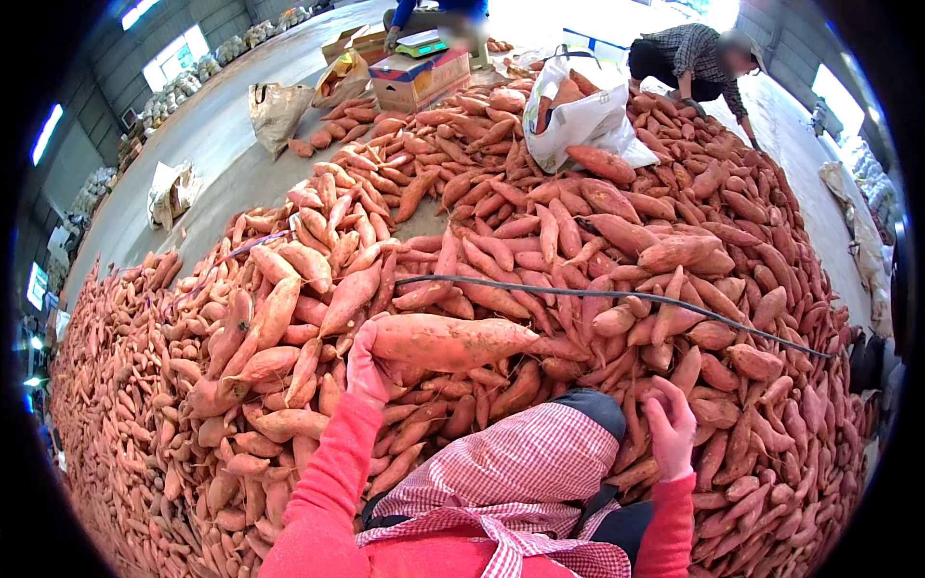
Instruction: The person stands on a large pile of sweet potatoes and repeatedly scoops them by hand into a white sack. The person uses both hands to gather the produce and transfer it into the bag, which is held open by another worker nearby.
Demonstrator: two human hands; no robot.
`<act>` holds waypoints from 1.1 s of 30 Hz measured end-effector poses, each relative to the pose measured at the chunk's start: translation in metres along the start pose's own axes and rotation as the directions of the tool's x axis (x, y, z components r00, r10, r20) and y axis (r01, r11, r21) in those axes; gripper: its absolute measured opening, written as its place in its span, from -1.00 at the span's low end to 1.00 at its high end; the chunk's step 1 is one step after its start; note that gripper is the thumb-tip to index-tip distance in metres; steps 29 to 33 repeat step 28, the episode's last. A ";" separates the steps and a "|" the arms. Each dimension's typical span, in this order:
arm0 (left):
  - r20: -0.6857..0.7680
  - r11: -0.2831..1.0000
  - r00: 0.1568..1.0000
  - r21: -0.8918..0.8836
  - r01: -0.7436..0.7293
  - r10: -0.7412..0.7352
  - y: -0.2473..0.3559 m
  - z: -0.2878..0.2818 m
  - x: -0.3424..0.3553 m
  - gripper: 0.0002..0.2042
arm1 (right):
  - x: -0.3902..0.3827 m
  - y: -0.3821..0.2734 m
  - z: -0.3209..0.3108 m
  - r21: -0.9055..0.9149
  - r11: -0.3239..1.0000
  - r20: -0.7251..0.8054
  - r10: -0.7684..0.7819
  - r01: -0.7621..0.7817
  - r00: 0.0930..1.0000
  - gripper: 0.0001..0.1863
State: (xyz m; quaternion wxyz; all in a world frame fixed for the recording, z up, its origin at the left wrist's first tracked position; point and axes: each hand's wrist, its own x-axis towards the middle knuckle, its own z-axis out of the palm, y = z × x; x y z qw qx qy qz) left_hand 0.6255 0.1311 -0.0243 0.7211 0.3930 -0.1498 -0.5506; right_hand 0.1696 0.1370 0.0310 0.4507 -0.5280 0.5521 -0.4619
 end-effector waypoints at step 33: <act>-0.095 0.983 0.990 -0.160 0.088 -0.104 -0.080 -0.028 0.028 -0.12 | 0.028 0.006 0.159 0.270 0.930 0.401 0.126 -0.249 0.907 -0.28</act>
